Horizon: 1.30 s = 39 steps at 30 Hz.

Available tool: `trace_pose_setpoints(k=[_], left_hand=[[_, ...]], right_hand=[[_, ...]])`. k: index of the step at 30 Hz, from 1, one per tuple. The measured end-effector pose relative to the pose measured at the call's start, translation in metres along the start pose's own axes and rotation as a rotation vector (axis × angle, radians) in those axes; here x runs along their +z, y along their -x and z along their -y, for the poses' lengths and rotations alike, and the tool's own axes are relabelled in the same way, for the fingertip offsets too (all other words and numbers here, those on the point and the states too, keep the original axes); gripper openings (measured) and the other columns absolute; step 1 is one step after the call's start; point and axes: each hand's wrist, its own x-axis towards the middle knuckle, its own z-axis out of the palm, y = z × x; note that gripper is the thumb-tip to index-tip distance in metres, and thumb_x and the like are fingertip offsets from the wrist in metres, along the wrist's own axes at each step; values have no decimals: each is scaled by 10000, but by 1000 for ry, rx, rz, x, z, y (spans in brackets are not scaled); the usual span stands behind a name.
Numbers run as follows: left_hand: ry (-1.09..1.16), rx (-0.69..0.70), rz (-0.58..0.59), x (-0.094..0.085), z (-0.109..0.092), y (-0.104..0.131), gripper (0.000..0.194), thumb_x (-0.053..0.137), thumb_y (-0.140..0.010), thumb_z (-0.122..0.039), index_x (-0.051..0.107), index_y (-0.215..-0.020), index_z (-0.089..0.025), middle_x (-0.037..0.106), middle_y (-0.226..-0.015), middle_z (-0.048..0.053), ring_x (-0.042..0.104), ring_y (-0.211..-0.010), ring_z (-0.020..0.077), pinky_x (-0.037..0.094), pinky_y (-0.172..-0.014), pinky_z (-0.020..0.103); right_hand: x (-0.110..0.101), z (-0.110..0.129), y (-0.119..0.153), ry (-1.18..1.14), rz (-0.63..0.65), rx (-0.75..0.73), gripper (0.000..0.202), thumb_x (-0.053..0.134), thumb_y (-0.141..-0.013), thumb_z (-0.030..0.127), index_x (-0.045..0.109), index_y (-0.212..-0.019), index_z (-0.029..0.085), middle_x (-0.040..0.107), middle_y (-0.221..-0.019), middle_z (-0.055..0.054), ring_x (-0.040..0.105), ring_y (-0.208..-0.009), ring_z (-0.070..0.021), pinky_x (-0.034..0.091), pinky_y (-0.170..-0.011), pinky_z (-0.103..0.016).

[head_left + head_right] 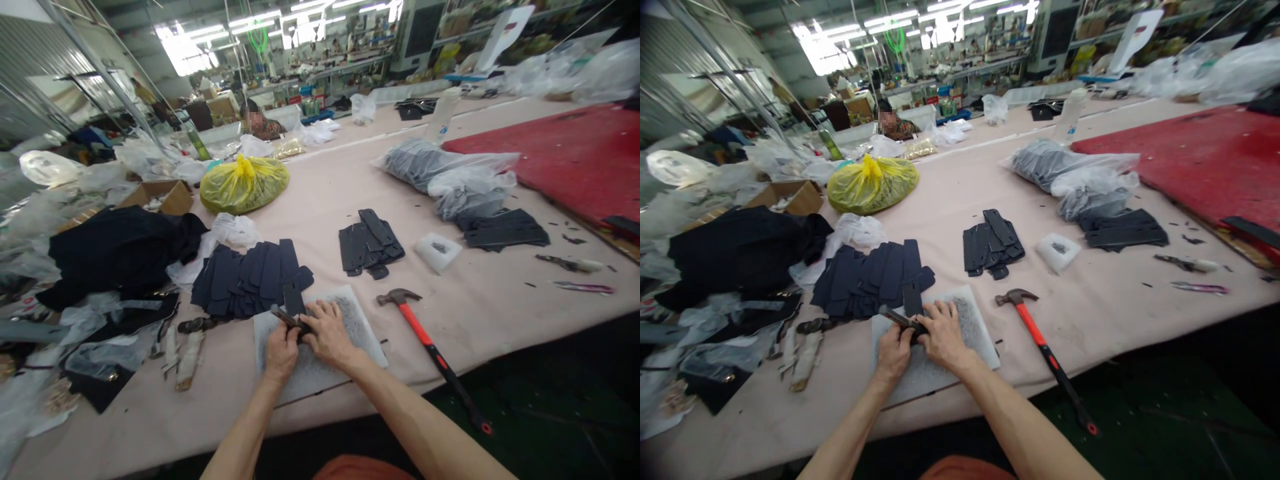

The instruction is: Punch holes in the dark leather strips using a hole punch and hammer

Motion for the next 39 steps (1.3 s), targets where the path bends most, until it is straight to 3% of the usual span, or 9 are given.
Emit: trace_pose_setpoints(k=[3, 6, 13, 21, 25, 29, 32, 35, 39], left_hand=[[38, -128, -128, -4, -4, -8, 239, 485, -893, -320, 663, -945, -170, 739, -857, 59, 691, -781, 214, 545, -705, 310], [73, -164, -197, -10, -1, -10, 249, 504, -886, -351, 665, -918, -164, 742, -842, 64, 692, -765, 216, 549, -701, 316], [91, -35, -89, -5, 16, 8, 280, 485, -895, -297, 686, -1038, -165, 750, -1027, 87, 704, -957, 240, 567, -856, 378], [7, -17, -100, -3, 21, 7, 297, 455, -909, -262, 680, -1082, -173, 748, -1027, 92, 708, -939, 246, 571, -835, 369], [0, -19, -98, -2, 22, 9, 302, 451, -915, -255, 679, -1093, -169, 751, -994, 90, 711, -925, 236, 568, -841, 355], [7, -18, -101, -2, 22, 10, 307, 457, -912, -245, 677, -1111, -166, 755, -966, 86, 718, -881, 229, 573, -816, 342], [3, -14, -104, -3, 21, 10, 307, 468, -904, -245, 683, -1108, -163, 757, -946, 88, 722, -860, 235, 578, -796, 340], [9, -10, -107, -2, 22, 10, 310, 469, -904, -243, 680, -1117, -170, 756, -978, 89, 723, -857, 237, 582, -777, 337], [30, -4, -103, -2, 23, 11, 301, 469, -910, -251, 677, -1112, -171, 752, -1024, 89, 722, -877, 237, 582, -799, 344]], right_hand=[[0, -4, 1, -11, 2, -8, 451, 673, -824, 287, 602, -1270, 287, 460, -1439, -45, 303, -1333, -307, 83, -1128, -531], [0, -4, 1, -15, -2, -9, 447, 680, -822, 279, 602, -1262, 264, 462, -1438, -54, 297, -1341, -308, 73, -1134, -533], [-2, -2, 3, -34, 16, -9, 268, 652, -801, 202, 662, -1064, 253, 471, -1414, -35, 288, -1348, -295, 67, -1137, -527], [9, 12, 0, 8, -8, 75, 158, 568, -816, 145, 671, -914, 214, 465, -1408, -63, 264, -1357, -309, 74, -1125, -553], [10, 19, 7, -56, -75, 23, 169, 496, -815, 85, 613, -884, 186, 491, -1379, -103, 331, -1328, -290, 133, -1125, -542], [-7, 19, 49, -209, -59, -70, 182, 391, -906, 125, 546, -850, 201, 630, -965, -76, 561, -956, -222, 419, -914, -406], [-21, 3, 102, -262, 14, -23, 228, 344, -963, 200, 567, -920, 220, 630, -854, -49, 595, -824, -206, 480, -775, -352], [-27, -31, 163, -216, -11, 162, 216, 408, -952, 298, 597, -1049, 256, 676, -966, -78, 649, -894, -240, 522, -795, -389], [-32, -79, 237, -39, 28, 504, 271, 442, -880, 439, 613, -727, 296, 644, -637, -69, 662, -612, -284, 534, -566, -411]])
